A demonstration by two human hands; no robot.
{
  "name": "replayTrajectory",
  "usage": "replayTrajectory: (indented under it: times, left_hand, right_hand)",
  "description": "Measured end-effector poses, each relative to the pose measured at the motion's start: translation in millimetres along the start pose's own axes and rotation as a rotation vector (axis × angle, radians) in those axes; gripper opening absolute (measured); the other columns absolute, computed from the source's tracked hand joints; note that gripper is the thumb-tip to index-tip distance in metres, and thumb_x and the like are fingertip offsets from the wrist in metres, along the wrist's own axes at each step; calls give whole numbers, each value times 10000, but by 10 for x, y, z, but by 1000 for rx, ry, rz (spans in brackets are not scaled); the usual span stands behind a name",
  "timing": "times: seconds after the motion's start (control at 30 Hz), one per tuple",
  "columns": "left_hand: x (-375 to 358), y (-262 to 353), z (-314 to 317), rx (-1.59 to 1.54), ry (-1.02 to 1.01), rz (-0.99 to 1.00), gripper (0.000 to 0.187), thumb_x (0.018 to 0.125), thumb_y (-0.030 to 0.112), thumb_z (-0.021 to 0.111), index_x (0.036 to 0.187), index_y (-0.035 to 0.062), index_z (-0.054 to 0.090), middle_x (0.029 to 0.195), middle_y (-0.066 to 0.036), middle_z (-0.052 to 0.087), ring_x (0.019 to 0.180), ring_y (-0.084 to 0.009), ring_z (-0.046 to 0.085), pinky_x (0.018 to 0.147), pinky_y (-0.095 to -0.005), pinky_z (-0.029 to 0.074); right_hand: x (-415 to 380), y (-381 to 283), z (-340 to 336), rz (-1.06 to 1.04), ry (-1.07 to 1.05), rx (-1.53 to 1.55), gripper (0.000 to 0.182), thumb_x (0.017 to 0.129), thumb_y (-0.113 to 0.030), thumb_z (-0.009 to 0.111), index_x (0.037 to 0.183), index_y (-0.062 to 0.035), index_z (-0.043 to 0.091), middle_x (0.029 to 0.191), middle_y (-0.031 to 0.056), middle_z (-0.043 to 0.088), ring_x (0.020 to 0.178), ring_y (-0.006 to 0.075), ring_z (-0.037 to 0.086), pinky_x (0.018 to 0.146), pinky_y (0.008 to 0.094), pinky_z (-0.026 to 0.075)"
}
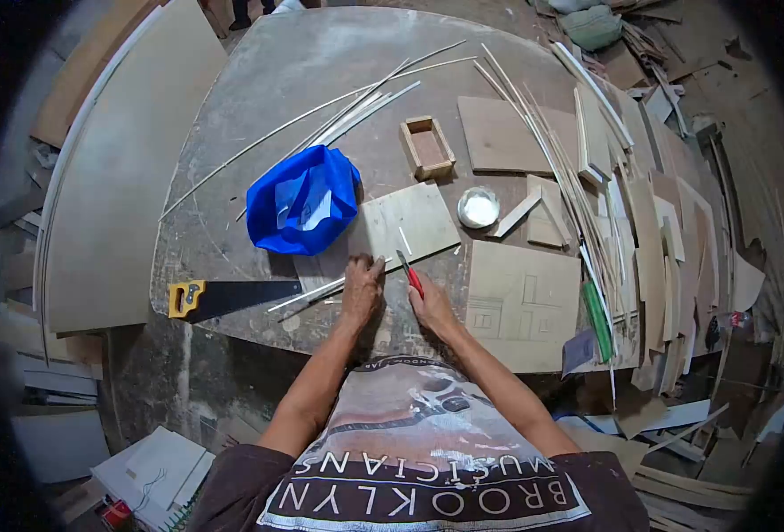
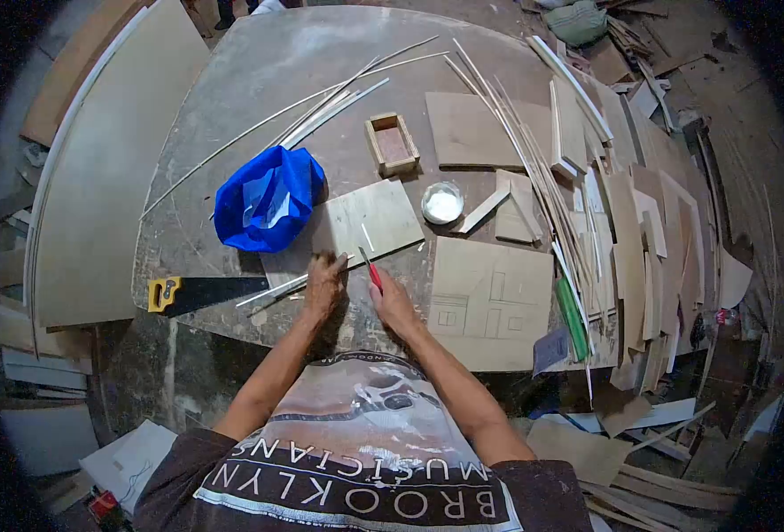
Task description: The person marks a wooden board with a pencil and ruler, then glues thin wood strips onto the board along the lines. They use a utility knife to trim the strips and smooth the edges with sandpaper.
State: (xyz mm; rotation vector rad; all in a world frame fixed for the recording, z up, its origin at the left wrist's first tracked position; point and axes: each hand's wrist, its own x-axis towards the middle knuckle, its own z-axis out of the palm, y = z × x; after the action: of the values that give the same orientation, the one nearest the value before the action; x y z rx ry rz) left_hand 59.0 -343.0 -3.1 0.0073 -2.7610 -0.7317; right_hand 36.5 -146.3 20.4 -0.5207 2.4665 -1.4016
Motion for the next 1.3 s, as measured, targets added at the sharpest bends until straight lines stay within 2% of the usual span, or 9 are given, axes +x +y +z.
replayTrajectory:
  times: [0.2, 0.33, 0.37, 0.5, 0.8, 0.93, 1.0, 1.17, 1.3]
  left_hand:
    - [3, 34, -4, -208, 110, -1, 328, 815, 45, 692, 1132, 126, 717, 937, -142, 569, 930, -348, 540, 791, -466, 452]
    - [12, -15, 30, -159, 38, 4, 315, 809, 51, 699, 1114, 127, 731, 1033, -141, 633, 1003, -350, 564, 844, -462, 462]
    - [-9, -27, 53, -125, -7, -16, 419, 765, 31, 711, 1170, 137, 717, 1148, -134, 642, 1074, -349, 563, 883, -463, 466]
    - [-44, -14, -42, -38, -125, 8, 616, 692, 13, 707, 1289, 158, 657, 1254, -125, 607, 1157, -344, 529, 935, -481, 448]
    - [-21, -34, -9, -35, -157, 24, 597, 749, 19, 685, 1331, 146, 634, 1273, -138, 597, 1188, -348, 512, 953, -488, 424]
    - [-12, 5, -64, -8, -160, 31, 570, 768, 34, 674, 1326, 145, 639, 1266, -144, 601, 1173, -355, 519, 945, -488, 421]
    - [0, -5, -52, -7, -148, 37, 547, 782, 45, 675, 1319, 145, 643, 1256, -142, 606, 1165, -354, 523, 936, -488, 423]
    - [13, 17, -82, 0, -130, 56, 455, 840, 95, 678, 1293, 146, 657, 1224, -132, 619, 1121, -349, 541, 905, -484, 432]
    - [11, 21, -95, -30, -129, 44, 486, 814, 69, 680, 1294, 145, 655, 1224, -131, 615, 1120, -350, 538, 910, -481, 431]
  right_hand:
    - [-16, -17, 36, 15, -5, -43, 400, 960, -145, 584, 1335, -10, 557, 1048, 300, 673, 977, 477, 660, 851, 493, 531]
    - [15, -134, -27, -10, -27, 20, 477, 933, -99, 622, 1389, 4, 529, 1121, 314, 662, 1049, 467, 652, 902, 482, 523]
    - [18, -103, -2, -34, -25, 7, 478, 932, -93, 619, 1387, 21, 527, 1153, 315, 657, 1072, 462, 649, 925, 474, 520]
    - [13, 9, 95, -104, 28, -30, 433, 940, -94, 606, 1345, 50, 556, 1179, 307, 656, 1083, 457, 651, 935, 454, 523]
    - [34, 4, 124, -37, -18, -30, 459, 927, -65, 589, 1373, 26, 527, 1140, 322, 647, 1049, 486, 637, 905, 486, 522]
    - [44, -36, 124, -158, 59, -44, 454, 930, -67, 586, 1370, 35, 529, 1147, 330, 644, 1048, 496, 633, 909, 488, 520]
    - [24, -57, 99, -30, -9, -13, 444, 942, -102, 612, 1355, 43, 546, 1254, 308, 629, 1155, 454, 622, 993, 450, 504]
    - [19, -70, 112, 0, -21, -51, 446, 948, -111, 618, 1359, 47, 544, 1256, 306, 631, 1154, 453, 624, 999, 449, 503]
    - [8, -94, 100, 15, -29, -78, 440, 953, -103, 607, 1361, 51, 544, 1277, 304, 624, 1173, 446, 620, 1010, 445, 498]
